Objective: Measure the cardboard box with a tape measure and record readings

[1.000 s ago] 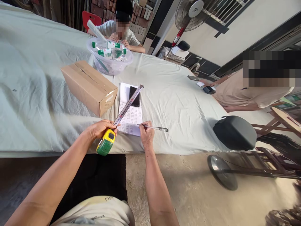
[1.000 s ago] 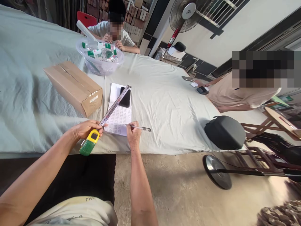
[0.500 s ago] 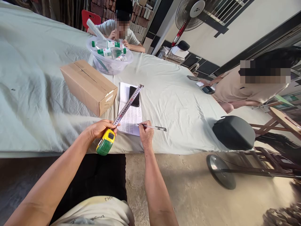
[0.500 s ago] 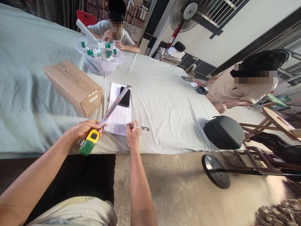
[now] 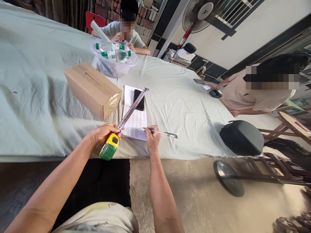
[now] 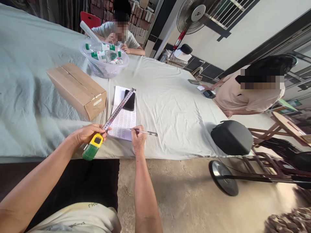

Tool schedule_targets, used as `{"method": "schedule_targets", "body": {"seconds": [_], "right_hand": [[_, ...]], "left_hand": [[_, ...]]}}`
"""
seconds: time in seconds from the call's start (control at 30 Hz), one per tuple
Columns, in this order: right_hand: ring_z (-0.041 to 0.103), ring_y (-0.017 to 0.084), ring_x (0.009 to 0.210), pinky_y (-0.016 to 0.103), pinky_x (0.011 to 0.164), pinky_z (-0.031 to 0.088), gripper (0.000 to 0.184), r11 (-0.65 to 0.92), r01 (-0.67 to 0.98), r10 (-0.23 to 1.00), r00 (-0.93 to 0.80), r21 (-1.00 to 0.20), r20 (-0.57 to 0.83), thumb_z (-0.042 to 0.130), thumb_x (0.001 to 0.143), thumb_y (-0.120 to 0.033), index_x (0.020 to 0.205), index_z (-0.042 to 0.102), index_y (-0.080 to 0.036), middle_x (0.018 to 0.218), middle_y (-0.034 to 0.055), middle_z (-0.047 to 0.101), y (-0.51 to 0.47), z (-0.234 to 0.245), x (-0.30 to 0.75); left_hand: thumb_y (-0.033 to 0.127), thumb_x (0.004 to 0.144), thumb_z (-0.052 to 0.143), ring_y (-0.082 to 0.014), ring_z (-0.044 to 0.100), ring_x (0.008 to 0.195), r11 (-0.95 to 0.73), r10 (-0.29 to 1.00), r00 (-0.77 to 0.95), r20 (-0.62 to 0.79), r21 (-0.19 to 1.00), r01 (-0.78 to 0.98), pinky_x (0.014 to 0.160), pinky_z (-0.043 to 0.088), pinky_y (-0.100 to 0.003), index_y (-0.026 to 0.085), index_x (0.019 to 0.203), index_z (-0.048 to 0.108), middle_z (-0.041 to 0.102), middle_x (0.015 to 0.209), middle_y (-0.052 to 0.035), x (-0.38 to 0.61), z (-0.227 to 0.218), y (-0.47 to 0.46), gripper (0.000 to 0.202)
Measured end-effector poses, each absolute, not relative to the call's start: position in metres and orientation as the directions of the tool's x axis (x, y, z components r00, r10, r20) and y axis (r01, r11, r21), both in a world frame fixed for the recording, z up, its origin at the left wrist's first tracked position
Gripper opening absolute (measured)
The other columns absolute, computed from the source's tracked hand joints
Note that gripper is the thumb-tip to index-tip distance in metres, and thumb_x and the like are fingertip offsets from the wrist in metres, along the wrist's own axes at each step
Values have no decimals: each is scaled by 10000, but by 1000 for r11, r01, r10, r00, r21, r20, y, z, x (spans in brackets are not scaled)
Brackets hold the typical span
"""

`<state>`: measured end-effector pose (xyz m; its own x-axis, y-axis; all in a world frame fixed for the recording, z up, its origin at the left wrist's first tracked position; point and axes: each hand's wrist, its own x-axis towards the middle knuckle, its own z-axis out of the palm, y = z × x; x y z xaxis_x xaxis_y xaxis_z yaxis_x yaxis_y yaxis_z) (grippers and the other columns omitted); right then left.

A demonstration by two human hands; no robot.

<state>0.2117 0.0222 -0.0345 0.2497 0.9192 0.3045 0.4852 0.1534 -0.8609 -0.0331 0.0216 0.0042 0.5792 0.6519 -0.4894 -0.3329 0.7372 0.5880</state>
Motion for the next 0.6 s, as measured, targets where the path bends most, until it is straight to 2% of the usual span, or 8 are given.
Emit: {"method": "schedule_targets", "body": {"seconds": [0.17,0.4,0.5,0.6], "right_hand": [[464,99,510,239,513,400,145,138,408,901,328,-903,286,473,857,-351,842,486,-208,738,-11,581,25,-40,215],[484,94,526,250,550,442,275,158,431,915,274,-888,296,434,901,-445,948,542,-196,789,6,582,25,-35,212],[531,103,595,257,599,466,283,148,482,922,250,-864,297,434,901,-428,1002,557,-194,867,28,601,22,-34,211],[596,140,760,273,671,487,322,136,539,931,216,-831,293,440,884,-407,1095,556,-192,963,57,620,20,-37,210]], "left_hand": [[66,774,557,-159,602,541,724,660,587,-469,606,-329,532,485,-252,89,1024,625,614,584,-39,-34,6,19,260],[99,794,555,-147,591,534,661,707,581,-404,671,-337,502,469,-232,97,955,627,606,586,-29,-35,3,12,176],[123,789,571,-150,601,552,615,744,561,-363,701,-361,498,464,-226,110,944,618,618,595,-28,-35,0,7,163],[170,783,605,-154,616,576,572,775,545,-321,723,-388,500,458,-217,122,952,609,632,607,-27,-35,-1,1,176]]}}
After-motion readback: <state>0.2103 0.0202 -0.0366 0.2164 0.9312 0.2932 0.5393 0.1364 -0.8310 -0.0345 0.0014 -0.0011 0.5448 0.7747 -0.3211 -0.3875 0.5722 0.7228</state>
